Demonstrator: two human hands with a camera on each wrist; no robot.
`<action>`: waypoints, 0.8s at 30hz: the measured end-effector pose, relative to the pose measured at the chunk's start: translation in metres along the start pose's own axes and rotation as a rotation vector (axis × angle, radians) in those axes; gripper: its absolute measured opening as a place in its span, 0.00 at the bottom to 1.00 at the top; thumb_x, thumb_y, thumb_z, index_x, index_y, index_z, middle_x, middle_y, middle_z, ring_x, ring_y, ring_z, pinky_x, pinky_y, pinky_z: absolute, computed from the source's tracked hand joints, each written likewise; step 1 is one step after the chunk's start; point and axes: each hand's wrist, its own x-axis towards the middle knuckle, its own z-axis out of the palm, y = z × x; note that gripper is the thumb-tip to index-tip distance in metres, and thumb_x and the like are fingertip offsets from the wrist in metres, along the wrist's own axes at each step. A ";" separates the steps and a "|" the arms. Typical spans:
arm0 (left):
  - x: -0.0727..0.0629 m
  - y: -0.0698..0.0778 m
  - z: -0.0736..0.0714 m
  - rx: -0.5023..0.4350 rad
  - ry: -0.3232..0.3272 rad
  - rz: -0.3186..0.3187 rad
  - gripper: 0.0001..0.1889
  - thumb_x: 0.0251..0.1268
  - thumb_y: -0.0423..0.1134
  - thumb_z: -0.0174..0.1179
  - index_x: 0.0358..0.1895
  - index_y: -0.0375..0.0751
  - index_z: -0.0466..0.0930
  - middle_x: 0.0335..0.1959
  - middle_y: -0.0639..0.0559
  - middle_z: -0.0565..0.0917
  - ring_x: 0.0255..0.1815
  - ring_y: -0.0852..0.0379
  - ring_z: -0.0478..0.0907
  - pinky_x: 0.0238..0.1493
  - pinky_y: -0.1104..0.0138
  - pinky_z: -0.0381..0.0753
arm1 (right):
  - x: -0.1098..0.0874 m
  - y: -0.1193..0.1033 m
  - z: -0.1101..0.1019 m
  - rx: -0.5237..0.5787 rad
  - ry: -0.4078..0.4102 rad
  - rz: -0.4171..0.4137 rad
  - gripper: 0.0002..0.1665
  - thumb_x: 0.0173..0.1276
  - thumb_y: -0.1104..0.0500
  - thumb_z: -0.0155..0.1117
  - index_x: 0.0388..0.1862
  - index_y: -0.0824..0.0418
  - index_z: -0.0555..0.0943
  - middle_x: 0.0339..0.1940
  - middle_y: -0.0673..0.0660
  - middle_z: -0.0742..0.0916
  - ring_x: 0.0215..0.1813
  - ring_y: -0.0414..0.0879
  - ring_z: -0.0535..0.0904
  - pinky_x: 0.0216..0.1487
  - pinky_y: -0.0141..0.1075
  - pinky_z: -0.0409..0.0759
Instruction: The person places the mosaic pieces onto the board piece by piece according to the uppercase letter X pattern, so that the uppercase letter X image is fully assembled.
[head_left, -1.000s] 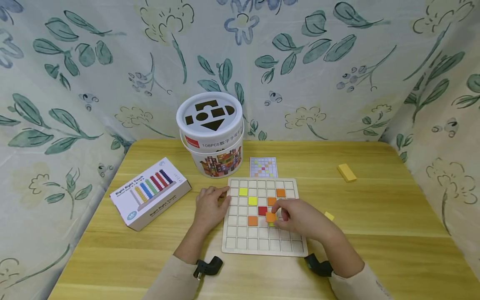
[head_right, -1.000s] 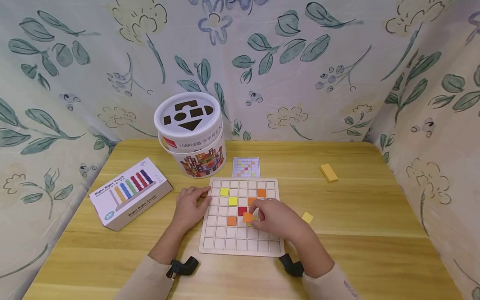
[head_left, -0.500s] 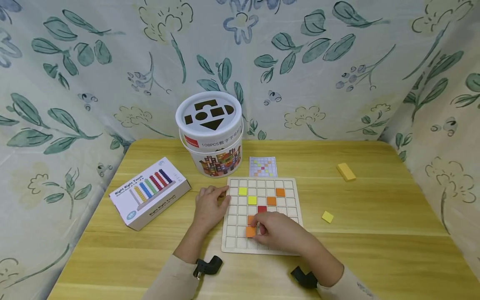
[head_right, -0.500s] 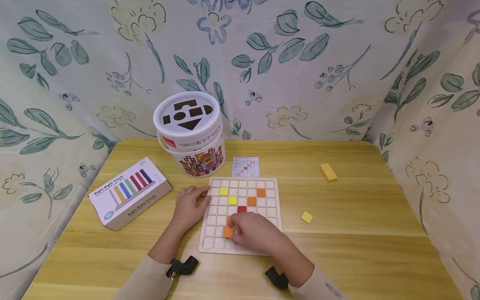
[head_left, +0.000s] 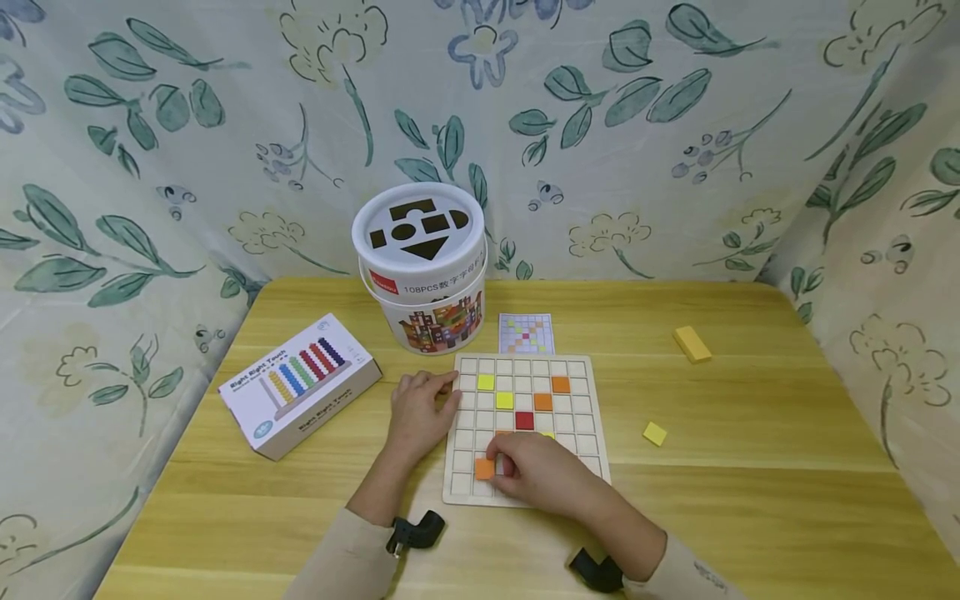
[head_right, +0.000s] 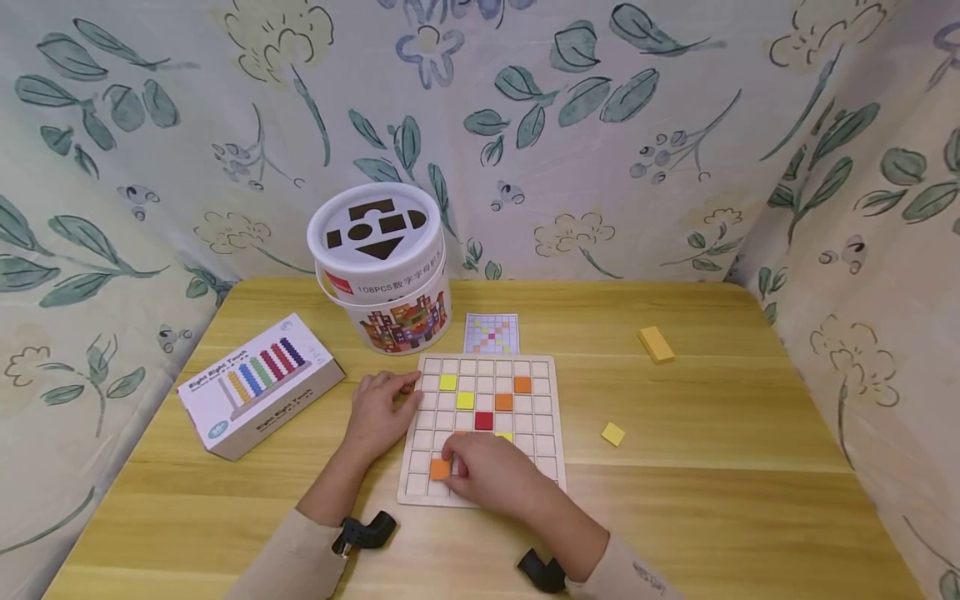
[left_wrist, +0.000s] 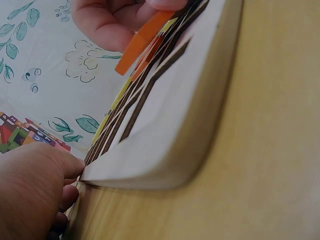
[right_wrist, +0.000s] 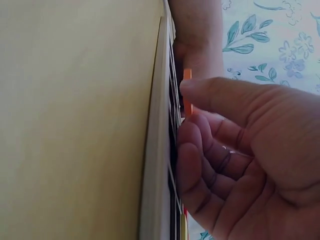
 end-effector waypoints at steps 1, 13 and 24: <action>0.000 0.000 0.000 0.000 0.000 0.001 0.19 0.70 0.47 0.64 0.61 0.51 0.85 0.42 0.52 0.85 0.46 0.50 0.72 0.54 0.53 0.67 | 0.000 0.000 0.001 -0.006 0.009 0.002 0.12 0.63 0.55 0.75 0.42 0.54 0.82 0.24 0.40 0.76 0.28 0.30 0.69 0.36 0.27 0.72; -0.001 -0.002 0.000 -0.004 0.001 0.003 0.18 0.70 0.47 0.64 0.61 0.50 0.85 0.42 0.51 0.85 0.46 0.50 0.72 0.54 0.53 0.67 | 0.004 -0.003 0.005 -0.012 0.033 0.100 0.10 0.64 0.56 0.73 0.43 0.55 0.84 0.20 0.39 0.75 0.24 0.31 0.68 0.30 0.27 0.69; 0.000 -0.001 0.001 -0.001 -0.002 -0.001 0.19 0.70 0.47 0.64 0.61 0.51 0.85 0.42 0.52 0.85 0.47 0.50 0.72 0.54 0.54 0.67 | 0.003 -0.003 0.003 -0.004 0.042 0.117 0.09 0.65 0.56 0.72 0.43 0.54 0.84 0.20 0.40 0.75 0.24 0.32 0.68 0.29 0.28 0.69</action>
